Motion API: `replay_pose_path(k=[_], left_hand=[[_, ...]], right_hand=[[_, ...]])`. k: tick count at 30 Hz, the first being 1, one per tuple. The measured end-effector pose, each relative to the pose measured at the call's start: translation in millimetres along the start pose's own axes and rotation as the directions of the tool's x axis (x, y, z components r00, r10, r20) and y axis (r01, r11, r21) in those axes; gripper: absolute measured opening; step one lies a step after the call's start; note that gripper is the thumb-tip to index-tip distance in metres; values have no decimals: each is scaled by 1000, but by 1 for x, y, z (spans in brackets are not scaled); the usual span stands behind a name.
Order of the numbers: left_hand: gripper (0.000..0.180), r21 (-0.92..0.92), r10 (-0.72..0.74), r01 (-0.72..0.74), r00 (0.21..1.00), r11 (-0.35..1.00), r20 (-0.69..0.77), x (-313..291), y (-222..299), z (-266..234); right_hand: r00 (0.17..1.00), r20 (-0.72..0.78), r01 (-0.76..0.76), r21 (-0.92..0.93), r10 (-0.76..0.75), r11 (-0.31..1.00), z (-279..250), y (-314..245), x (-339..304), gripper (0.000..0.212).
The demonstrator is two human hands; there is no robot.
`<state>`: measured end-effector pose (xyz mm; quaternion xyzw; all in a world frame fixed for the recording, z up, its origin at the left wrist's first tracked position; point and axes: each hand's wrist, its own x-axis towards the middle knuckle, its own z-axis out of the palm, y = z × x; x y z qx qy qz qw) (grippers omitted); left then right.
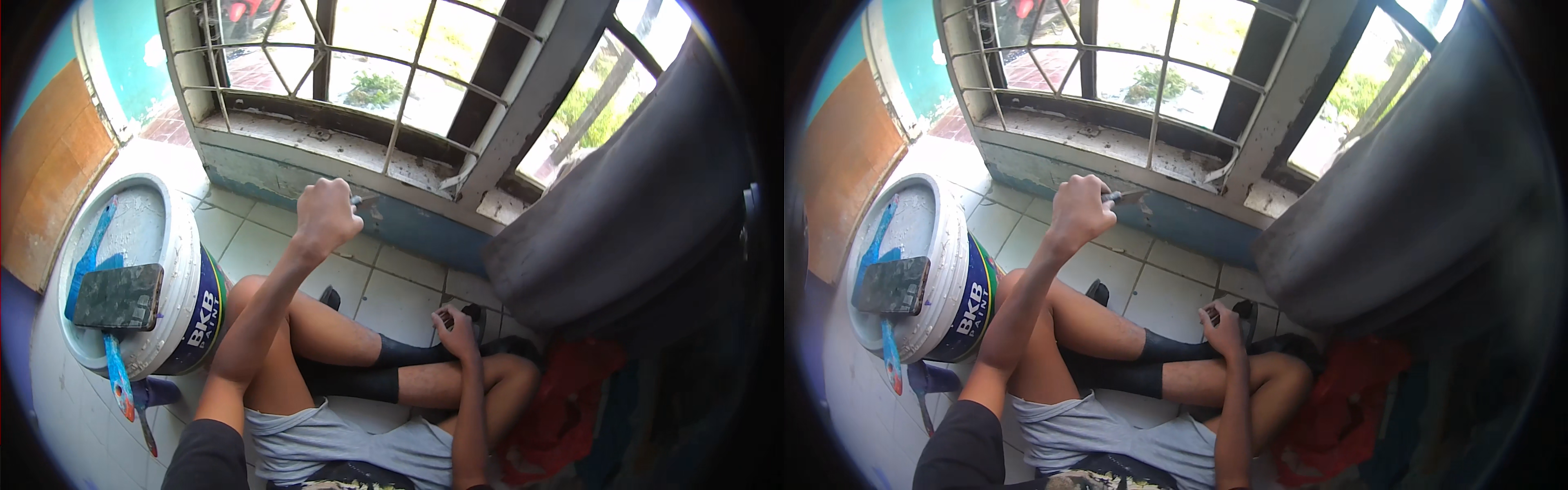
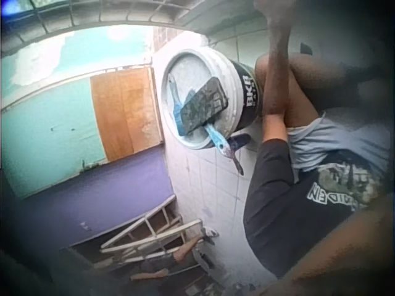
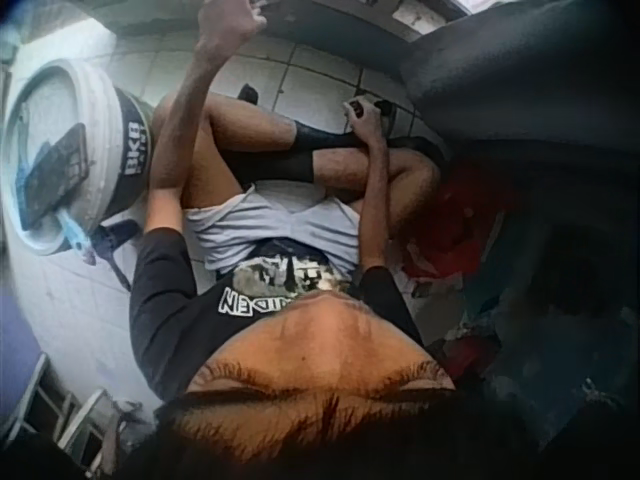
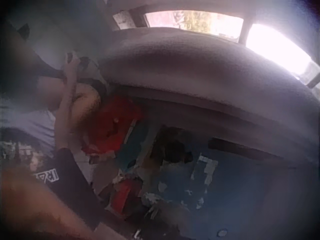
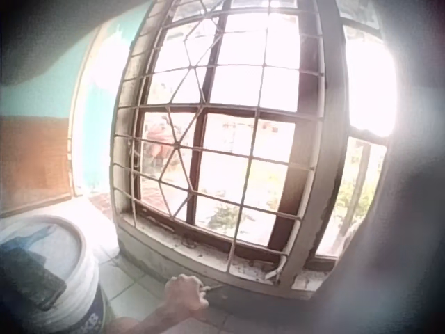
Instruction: The person scrapes old paint off the wall beneath a window using a scraper.
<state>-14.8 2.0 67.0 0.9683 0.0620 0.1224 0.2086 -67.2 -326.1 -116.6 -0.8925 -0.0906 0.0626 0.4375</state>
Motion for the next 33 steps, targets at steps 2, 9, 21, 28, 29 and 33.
replay_pose_path(k=[2, 9, 21, 28, 29, 33], left_hand=[[22, 19, -12, 12, 999, 1000, -35, 1, 2, 2], [22, 31, -27, 29, 998, 999, -49, 5, -9, 5], [21, -37, -36, 34, 999, 999, -41, 10, -22, -1], [24, -40, -76, 75, 996, 996, -44, 21, -31, 9], [24, -47, -75, 72, 996, 996, -48, 18, -29, 6], [24, 25, -96, 97, 995, 995, -24, 16, -26, -1]], right_hand=[[999, -17, 49, -69, -51, 996, -2, 1, 7, 17], [1000, -1, -1, -64, 1, 998, -5, 9, 4, 16], [999, -22, 30, -63, -31, 998, -2, 17, 3, 16], [1000, 0, -10, -105, 11, 994, -3, -5, 6, 17], [1000, -16, 2, -102, -3, 995, -5, 0, 4, 17], [1000, -6, -3, -35, 3, 999, -5, 4, 0, 16]])
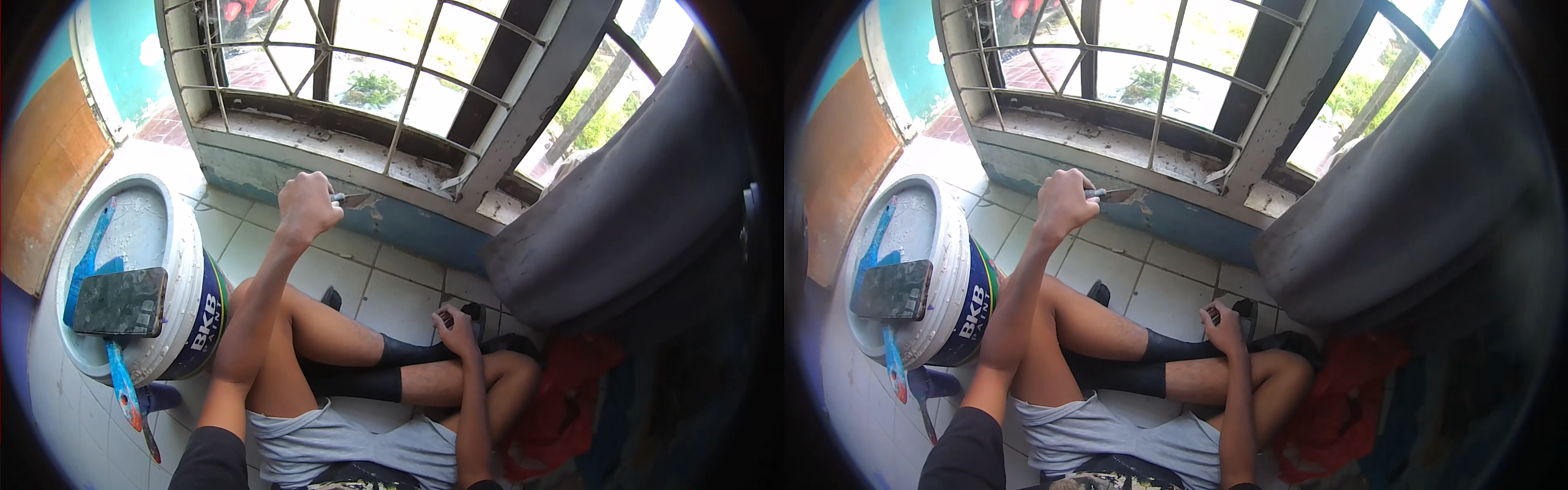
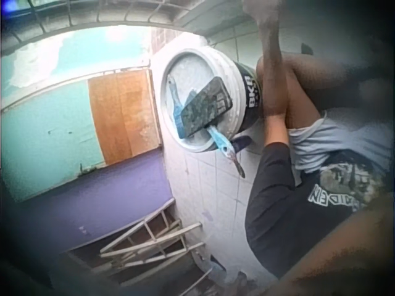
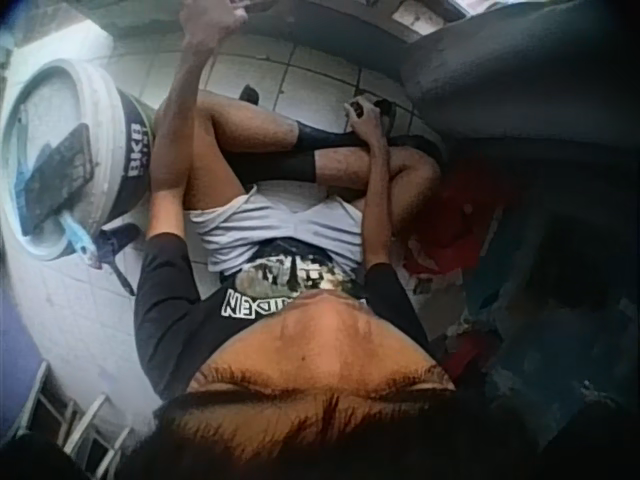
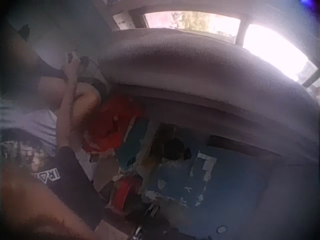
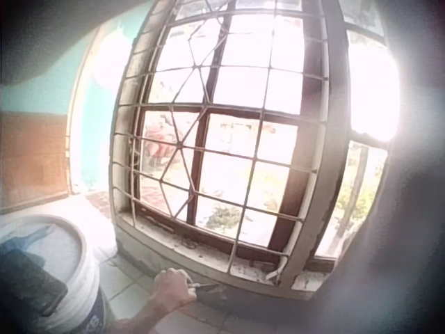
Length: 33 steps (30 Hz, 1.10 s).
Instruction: The person scrapes old paint off the wall beneath a window using a scraper.
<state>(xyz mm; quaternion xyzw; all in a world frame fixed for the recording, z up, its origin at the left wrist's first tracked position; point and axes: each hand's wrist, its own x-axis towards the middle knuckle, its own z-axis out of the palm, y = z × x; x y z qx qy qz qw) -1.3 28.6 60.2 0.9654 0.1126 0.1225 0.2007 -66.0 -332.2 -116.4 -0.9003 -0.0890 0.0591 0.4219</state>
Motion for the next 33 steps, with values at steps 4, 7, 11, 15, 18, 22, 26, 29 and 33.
replay_pose_path(k=[4, 7, 11, 15, 18, 22, 26, 29, 33], left_hand=[[21, 113, 50, -58, 996, 992, 74, 8, 3, 41], [18, 146, 103, -121, 987, 982, 125, -2, 23, 49], [19, 63, 56, -57, 998, 996, 19, -19, 35, 4], [19, 105, 10, -5, 999, 994, -45, -14, 29, 12], [19, 123, 64, -59, 997, 991, -37, -9, 24, 20], [19, 141, -5, 0, 999, 990, 36, -14, 23, 5], [23, 140, 4, -4, 1000, 990, -3, 1, 19, 11], [21, 124, 8, -3, 999, 992, -46, 0, 17, 18], [22, 101, -45, 43, 999, 994, 14, -1, 5, 3]], right_hand=[[999, -3, 50, -66, -50, 997, 5, -12, 7, 16], [999, -1, 41, -67, -41, 997, 2, -6, 8, 16], [1000, -30, 5, 3, -5, 1000, -3, 1, -3, 17], [998, -46, 50, 1, -50, 999, 5, -8, 3, 18], [998, -5, 68, -23, -68, 997, 6, -7, 10, 17], [1000, -8, 9, -46, -10, 999, 3, 2, 1, 18], [1000, -9, 22, 5, -22, 1000, 4, -4, 7, 19], [1000, -8, 21, -86, -22, 996, -1, 2, 7, 19], [999, -1, 32, -54, -32, 998, 1, 5, 3, 17]])
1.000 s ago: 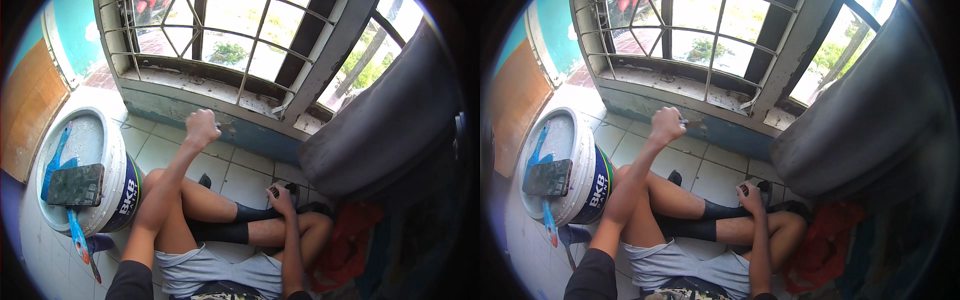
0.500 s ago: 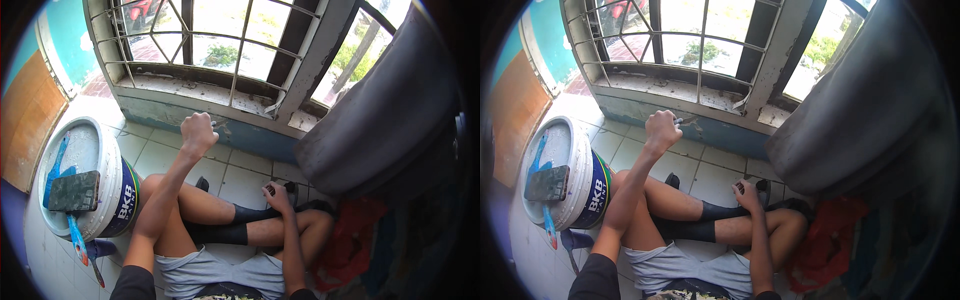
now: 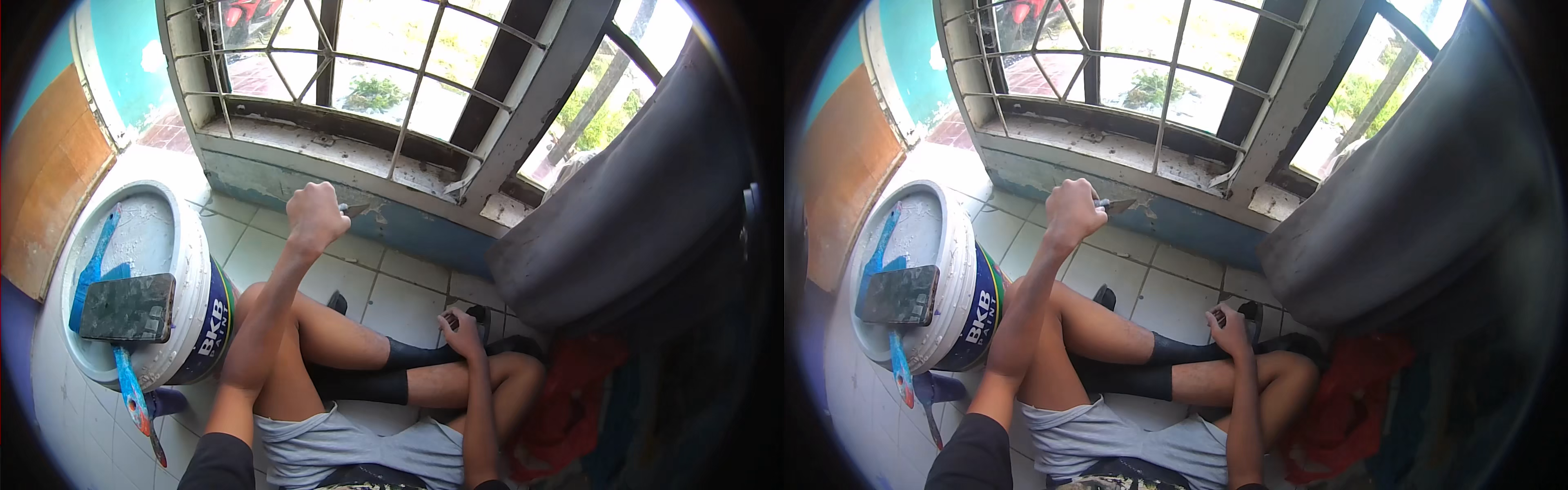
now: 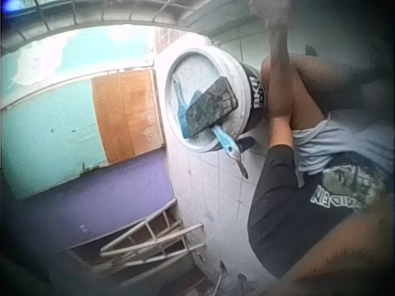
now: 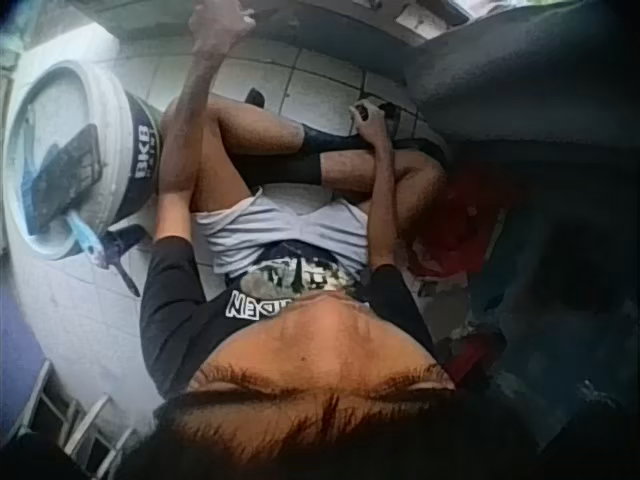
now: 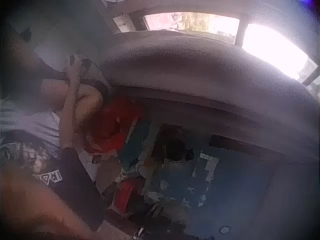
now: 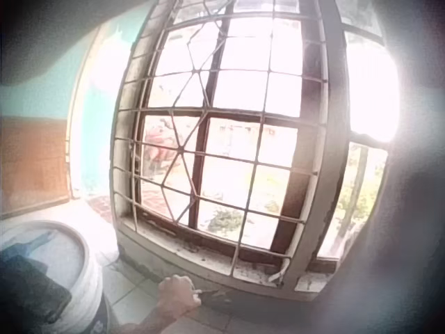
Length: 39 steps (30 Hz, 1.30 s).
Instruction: The person scrapes old paint off the wall beneath a window using a scraper.
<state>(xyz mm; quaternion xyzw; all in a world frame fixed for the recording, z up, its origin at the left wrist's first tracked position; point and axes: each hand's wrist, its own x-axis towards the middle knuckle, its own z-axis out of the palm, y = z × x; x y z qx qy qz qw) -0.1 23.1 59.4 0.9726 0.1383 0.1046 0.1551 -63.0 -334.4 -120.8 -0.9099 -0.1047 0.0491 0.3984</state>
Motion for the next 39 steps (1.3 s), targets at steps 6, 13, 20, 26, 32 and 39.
replay_pose_path(k=[6, 13, 20, 26, 32, 39], left_hand=[[21, 40, 87, -89, 995, 995, 51, 8, 8, 61], [17, 16, 96, -97, 995, 995, 28, -23, 43, 1], [8, 215, 163, -169, 986, 962, 43, -8, 29, 81], [9, 229, 104, -106, 994, 968, 20, -22, 48, 26], [13, 155, 110, -102, 993, 983, -43, -12, 24, 30], [16, 89, 17, -6, 992, 996, -124, -7, 13, 7]], right_hand=[[1000, 15, -5, 29, 5, 1000, 12, -15, 3, 18], [999, -23, -26, 39, 27, 999, -3, -12, -6, 16], [999, -10, 31, -15, -31, 999, 9, -3, 8, 16], [999, -27, -41, 92, 44, 995, 2, -1, -10, 18], [999, -20, 43, -57, -45, 997, 1, -5, 6, 17], [999, 3, -39, 55, 39, 998, 8, -7, -5, 17]])
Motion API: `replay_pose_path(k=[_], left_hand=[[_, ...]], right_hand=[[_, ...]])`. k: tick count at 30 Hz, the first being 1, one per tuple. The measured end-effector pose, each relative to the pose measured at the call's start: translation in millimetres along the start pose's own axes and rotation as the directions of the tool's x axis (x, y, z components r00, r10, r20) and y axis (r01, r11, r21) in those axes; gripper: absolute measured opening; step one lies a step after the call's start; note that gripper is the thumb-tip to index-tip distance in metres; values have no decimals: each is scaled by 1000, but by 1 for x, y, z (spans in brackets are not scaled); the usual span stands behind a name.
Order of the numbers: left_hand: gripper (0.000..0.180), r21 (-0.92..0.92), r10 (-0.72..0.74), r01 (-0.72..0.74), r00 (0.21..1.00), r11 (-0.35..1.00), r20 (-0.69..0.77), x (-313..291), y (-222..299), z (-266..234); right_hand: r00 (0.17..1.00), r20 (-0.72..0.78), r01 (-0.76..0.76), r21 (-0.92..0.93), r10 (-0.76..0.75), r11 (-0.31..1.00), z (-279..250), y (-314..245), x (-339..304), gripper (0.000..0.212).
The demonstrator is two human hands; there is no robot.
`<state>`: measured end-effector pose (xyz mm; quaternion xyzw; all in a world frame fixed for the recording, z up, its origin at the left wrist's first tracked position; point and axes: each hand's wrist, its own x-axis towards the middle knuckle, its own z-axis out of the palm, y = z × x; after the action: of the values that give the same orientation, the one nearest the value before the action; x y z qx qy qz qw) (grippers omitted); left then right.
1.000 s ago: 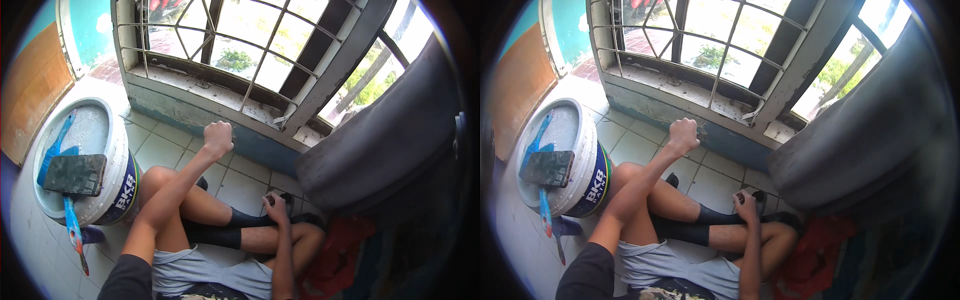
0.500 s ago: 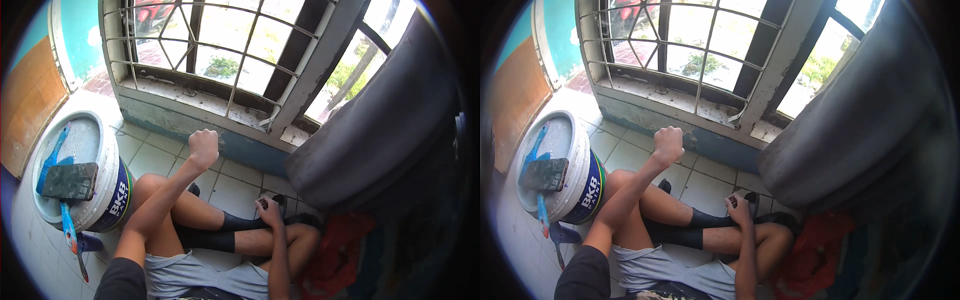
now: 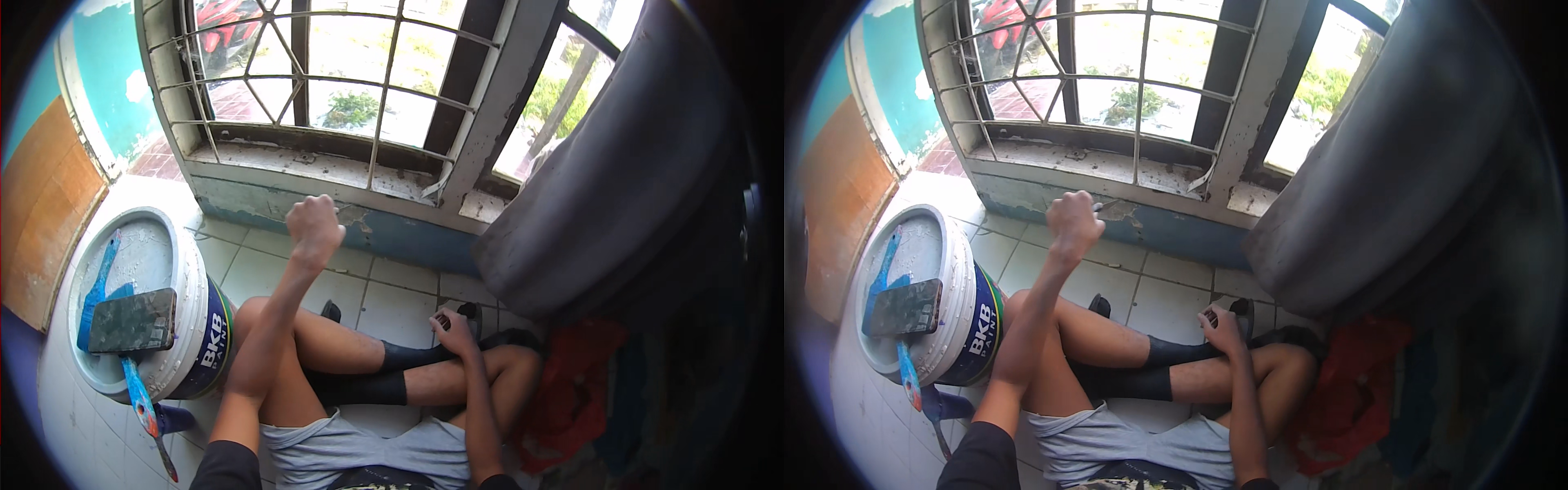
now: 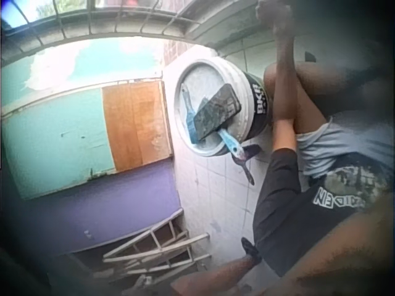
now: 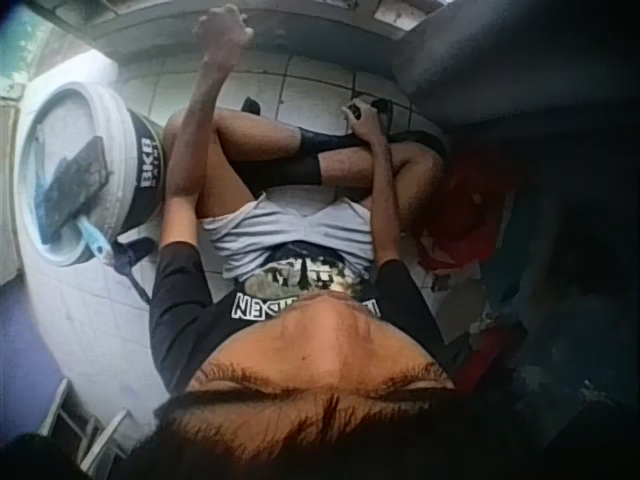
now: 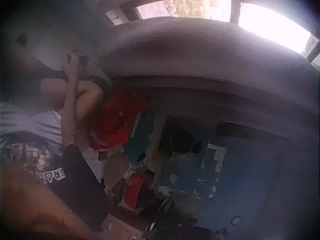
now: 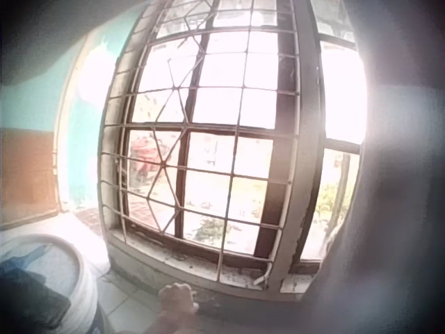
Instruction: The person scrapes old paint off the wall beneath a window using a scraper.
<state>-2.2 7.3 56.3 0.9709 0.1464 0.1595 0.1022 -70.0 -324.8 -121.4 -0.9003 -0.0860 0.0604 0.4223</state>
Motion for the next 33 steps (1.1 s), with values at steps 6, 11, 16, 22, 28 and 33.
replay_pose_path(k=[6, 11, 16, 22, 28, 33], left_hand=[[11, -73, 61, -63, 998, 995, -32, -1, -12, 7], [7, -94, 42, -44, 999, 995, -25, -5, -7, -8], [5, 120, 168, -172, 985, 978, 43, 5, 1, 69], [7, 52, 152, -159, 981, 986, 121, -14, 40, 37], [10, 147, 80, -89, 995, 985, 65, -17, 22, 26], [12, 72, 82, -85, 996, 994, 43, -13, 7, 19]], right_hand=[[999, -17, 48, -54, -49, 997, -5, 8, 4, 17], [1000, 11, -7, -83, 8, 997, -8, 20, -2, 21], [1000, -2, 20, -90, -21, 996, 1, -1, 3, 20], [999, -7, 49, -26, -50, 998, -4, 18, -5, 15], [996, -36, 75, -30, -76, 997, -6, -8, 9, 18], [999, 0, 44, -12, -44, 999, -6, -6, 4, 18]])
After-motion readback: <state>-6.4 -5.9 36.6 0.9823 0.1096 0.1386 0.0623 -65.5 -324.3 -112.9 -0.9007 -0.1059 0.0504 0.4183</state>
